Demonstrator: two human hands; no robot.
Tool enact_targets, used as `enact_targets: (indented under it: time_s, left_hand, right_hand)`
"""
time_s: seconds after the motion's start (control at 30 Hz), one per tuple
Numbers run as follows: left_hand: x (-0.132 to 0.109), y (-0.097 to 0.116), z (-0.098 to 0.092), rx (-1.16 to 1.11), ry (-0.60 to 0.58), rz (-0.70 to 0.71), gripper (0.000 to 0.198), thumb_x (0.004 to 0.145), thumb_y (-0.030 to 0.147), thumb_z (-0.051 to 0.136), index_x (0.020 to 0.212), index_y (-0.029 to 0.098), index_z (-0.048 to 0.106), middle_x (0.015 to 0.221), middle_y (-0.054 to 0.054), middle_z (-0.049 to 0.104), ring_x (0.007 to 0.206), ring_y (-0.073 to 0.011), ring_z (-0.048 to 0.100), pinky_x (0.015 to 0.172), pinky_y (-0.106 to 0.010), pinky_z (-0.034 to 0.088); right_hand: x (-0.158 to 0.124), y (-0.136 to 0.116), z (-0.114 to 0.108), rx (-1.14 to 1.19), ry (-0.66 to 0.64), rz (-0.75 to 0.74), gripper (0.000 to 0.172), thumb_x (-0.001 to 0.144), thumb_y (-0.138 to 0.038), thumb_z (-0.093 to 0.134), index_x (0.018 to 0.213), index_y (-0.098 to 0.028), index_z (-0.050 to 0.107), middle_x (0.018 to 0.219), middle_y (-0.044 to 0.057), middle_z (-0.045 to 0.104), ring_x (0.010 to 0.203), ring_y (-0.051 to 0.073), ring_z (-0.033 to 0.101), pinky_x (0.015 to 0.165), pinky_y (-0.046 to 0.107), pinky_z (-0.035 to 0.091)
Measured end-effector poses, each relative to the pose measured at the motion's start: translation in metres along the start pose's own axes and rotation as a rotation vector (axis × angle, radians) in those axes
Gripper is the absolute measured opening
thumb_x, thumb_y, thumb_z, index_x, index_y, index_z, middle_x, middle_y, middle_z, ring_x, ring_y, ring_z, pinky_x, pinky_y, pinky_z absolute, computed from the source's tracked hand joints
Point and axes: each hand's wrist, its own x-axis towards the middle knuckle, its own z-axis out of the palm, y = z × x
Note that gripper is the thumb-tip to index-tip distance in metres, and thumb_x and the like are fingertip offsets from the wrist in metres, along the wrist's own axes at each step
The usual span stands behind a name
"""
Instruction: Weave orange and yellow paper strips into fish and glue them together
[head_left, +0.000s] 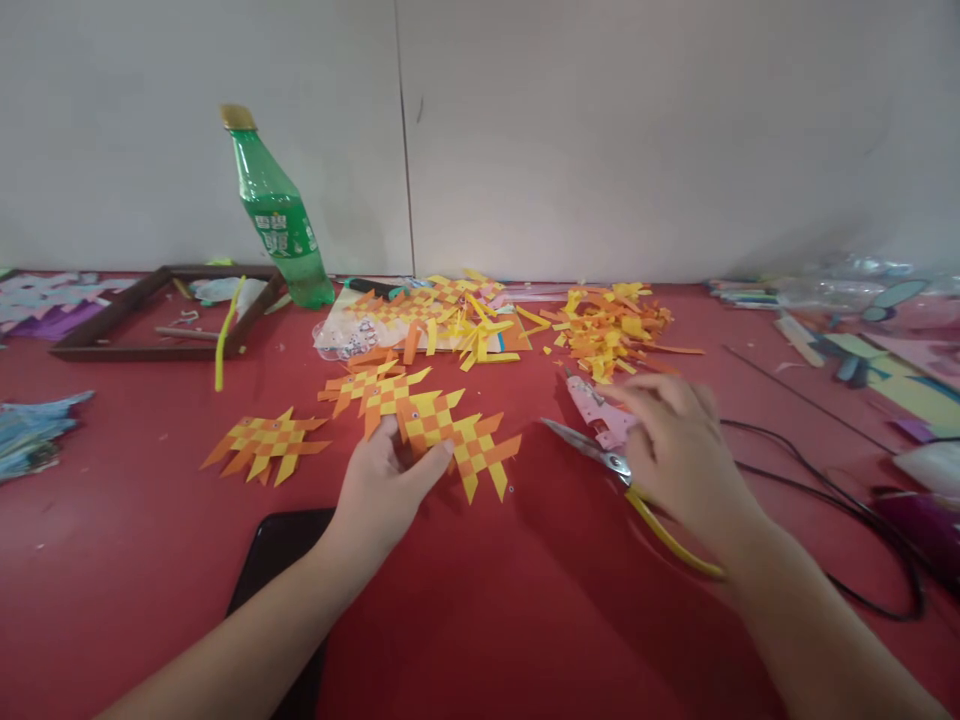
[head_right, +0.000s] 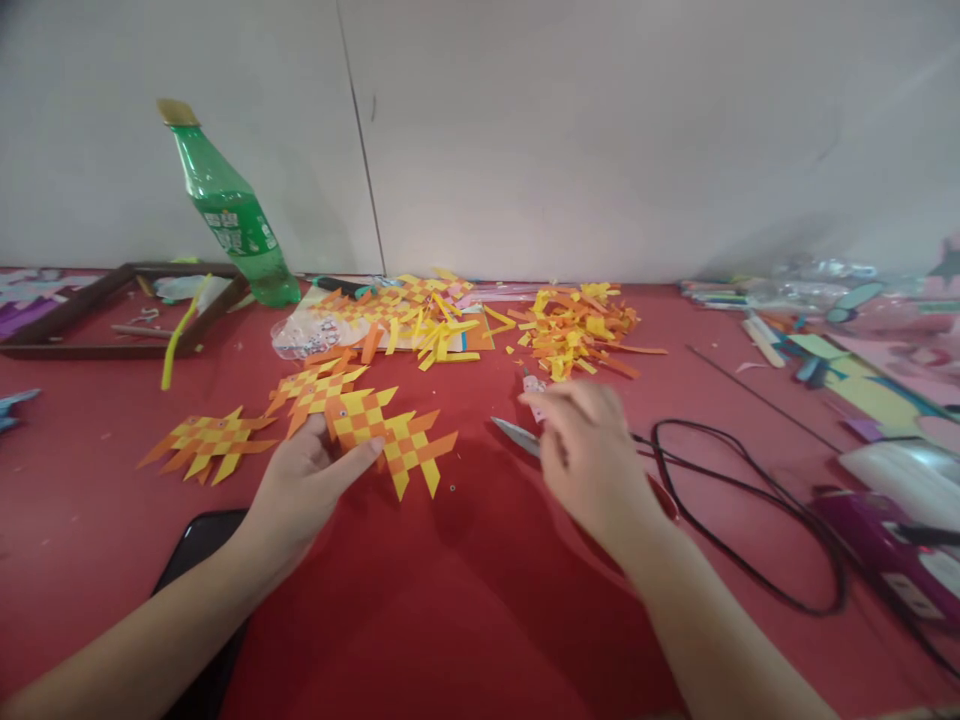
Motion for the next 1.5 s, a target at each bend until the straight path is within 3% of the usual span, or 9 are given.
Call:
enact_targets:
  time_s: [0.07, 0.2, 0.3, 0.5, 0.63, 0.77, 0.97, 1.17, 1.5]
  left_hand:
    - [0.001, 0.001, 0.001, -0.033, 0.017, 0.004, 0.036, 0.071, 0.035, 0.082, 0.095, 0.019, 0.062, 0.093, -0.005, 0.078, 0.09, -0.023, 0.075, 0.077, -0.032, 0.061]
    - [0.003, -0.002, -0.001, -0.065, 0.006, 0.043, 0.034, 0.077, 0.034, 0.079, 0.102, 0.02, 0.061, 0.103, -0.005, 0.077, 0.091, -0.0207, 0.074, 0.081, -0.031, 0.06]
    - [0.003, -0.004, -0.002, -0.057, 0.003, 0.034, 0.034, 0.078, 0.035, 0.079, 0.102, 0.02, 0.06, 0.104, -0.005, 0.077, 0.092, -0.0207, 0.074, 0.079, -0.03, 0.06]
    - [0.001, -0.006, -0.002, -0.016, -0.011, 0.017, 0.038, 0.078, 0.036, 0.078, 0.11, 0.021, 0.061, 0.106, -0.006, 0.077, 0.09, -0.0215, 0.074, 0.076, -0.03, 0.059]
    - [0.0, -0.007, -0.003, 0.015, -0.028, 0.023, 0.04, 0.079, 0.036, 0.078, 0.111, 0.02, 0.061, 0.107, -0.007, 0.077, 0.092, -0.0216, 0.074, 0.078, -0.03, 0.059]
    - [0.001, -0.008, -0.003, 0.041, -0.048, 0.013, 0.038, 0.078, 0.038, 0.078, 0.106, 0.02, 0.061, 0.102, -0.006, 0.077, 0.094, -0.0227, 0.073, 0.078, -0.031, 0.059]
    - [-0.002, -0.008, 0.0, 0.181, -0.081, 0.026, 0.027, 0.076, 0.034, 0.076, 0.094, 0.02, 0.06, 0.097, -0.004, 0.077, 0.092, -0.0228, 0.072, 0.078, -0.032, 0.057]
    - [-0.012, -0.011, 0.007, 0.237, -0.192, 0.107, 0.02, 0.079, 0.031, 0.072, 0.093, 0.021, 0.062, 0.101, -0.006, 0.076, 0.096, -0.0233, 0.071, 0.088, -0.037, 0.055]
    - [-0.016, -0.008, 0.011, 0.084, -0.282, 0.064, 0.026, 0.081, 0.028, 0.073, 0.104, 0.021, 0.063, 0.107, -0.005, 0.076, 0.103, -0.0207, 0.07, 0.095, -0.035, 0.055]
  right_hand:
    - [0.0, -0.027, -0.002, 0.231, -0.046, -0.109, 0.026, 0.09, -0.012, 0.051, 0.109, -0.021, 0.066, 0.101, 0.009, 0.067, 0.096, 0.024, 0.063, 0.085, 0.039, 0.05]
    - [-0.004, -0.063, 0.004, 0.485, -0.327, -0.185, 0.012, 0.095, -0.017, 0.055, 0.099, -0.021, 0.066, 0.093, 0.004, 0.07, 0.086, 0.017, 0.067, 0.079, 0.031, 0.054]
    - [-0.005, -0.068, 0.008, 0.528, -0.456, -0.161, 0.013, 0.094, -0.014, 0.056, 0.096, -0.02, 0.067, 0.093, 0.003, 0.07, 0.086, 0.016, 0.067, 0.08, 0.03, 0.054]
    - [0.001, -0.073, 0.004, 0.538, -0.564, -0.1, 0.023, 0.092, -0.003, 0.048, 0.09, -0.018, 0.066, 0.094, 0.004, 0.064, 0.084, 0.014, 0.064, 0.079, 0.029, 0.053]
    - [-0.001, -0.077, 0.007, 0.473, -0.592, -0.169, 0.027, 0.094, -0.003, 0.042, 0.084, -0.017, 0.063, 0.09, 0.006, 0.061, 0.084, 0.017, 0.061, 0.079, 0.033, 0.052]
    - [-0.001, -0.067, 0.008, 0.495, -0.489, -0.232, 0.021, 0.095, -0.007, 0.045, 0.084, -0.019, 0.058, 0.089, 0.004, 0.059, 0.079, 0.016, 0.058, 0.075, 0.032, 0.051]
    - [-0.002, -0.064, -0.003, 0.546, -0.019, -0.175, 0.008, 0.096, -0.015, 0.052, 0.092, -0.021, 0.054, 0.091, 0.003, 0.057, 0.084, 0.016, 0.058, 0.077, 0.029, 0.049]
    - [-0.008, -0.094, 0.001, 0.643, 0.098, -0.328, 0.012, 0.092, -0.008, 0.055, 0.097, -0.019, 0.056, 0.091, 0.004, 0.057, 0.084, 0.016, 0.055, 0.078, 0.03, 0.048]
    - [-0.007, -0.093, 0.006, 0.653, 0.096, -0.281, 0.012, 0.092, -0.012, 0.059, 0.097, -0.023, 0.06, 0.087, 0.004, 0.059, 0.08, 0.017, 0.056, 0.073, 0.034, 0.05]
